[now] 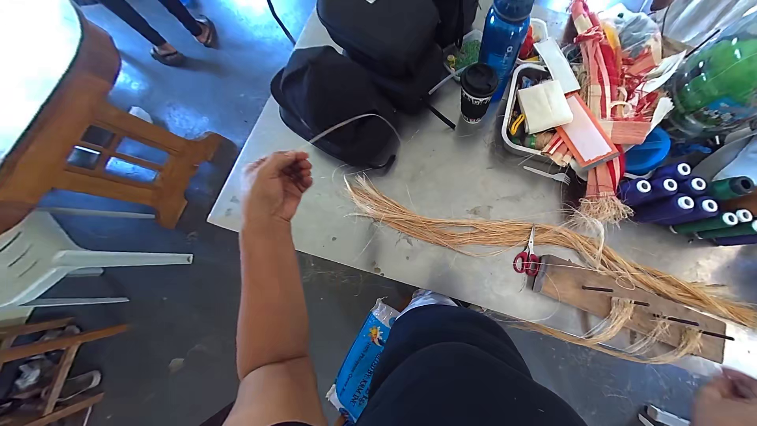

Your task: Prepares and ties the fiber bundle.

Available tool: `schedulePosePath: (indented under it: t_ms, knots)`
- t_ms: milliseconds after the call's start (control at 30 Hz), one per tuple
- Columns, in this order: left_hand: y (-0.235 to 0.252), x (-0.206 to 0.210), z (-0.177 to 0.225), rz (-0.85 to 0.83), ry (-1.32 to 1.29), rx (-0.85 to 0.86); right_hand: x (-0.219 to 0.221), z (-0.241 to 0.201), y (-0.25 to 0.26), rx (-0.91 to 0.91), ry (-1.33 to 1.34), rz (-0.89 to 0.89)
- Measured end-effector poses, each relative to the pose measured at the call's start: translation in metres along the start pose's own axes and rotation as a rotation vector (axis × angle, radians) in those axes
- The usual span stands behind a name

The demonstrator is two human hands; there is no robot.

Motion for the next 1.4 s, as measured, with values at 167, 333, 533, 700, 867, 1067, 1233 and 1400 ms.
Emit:
schedulePosePath:
  t_ms: [167,333,533,700,867,1067,1233,1400]
  knots:
    - [-0.059,0.055,-0.026,-0.313,-0.025,-0.006,0.037,-0.228,-0.012,-0.556,1.055,-0.198]
    - [-0.120,0.104,-0.093,-0.526,-0.034,-0.197,0.084,-0.383,-0.054,-0.517,1.590,-0.837]
    - [-0.147,0.116,-0.139,-0.634,-0.047,-0.313,0.102,-0.428,-0.049,-0.208,1.774,-0.917]
    - [-0.132,0.088,-0.160,-0.625,0.085,-0.302,0.104,-0.417,-0.025,-0.172,1.772,-0.749]
    - [-0.083,0.000,-0.164,-0.325,0.338,-0.269,0.089,-0.382,0.021,-0.125,1.817,-0.521]
    - [-0.033,-0.151,-0.155,0.189,0.405,-0.225,0.067,-0.331,0.067,-0.037,1.855,-0.294]
    - [-0.034,-0.228,-0.153,0.485,0.385,-0.261,0.061,-0.302,0.086,0.028,1.854,-0.217]
    - [-0.044,-0.291,-0.160,0.686,0.259,-0.282,0.065,-0.278,0.100,0.079,1.857,-0.186]
Point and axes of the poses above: each hand's wrist, its own y-axis towards the middle knuckle, its own x-axis out of the palm, z = x × y, the point moved 8 cm from there along y, towards the middle knuckle, and after that the axes turned 10 degrees about -x, right-handed, at the moved point
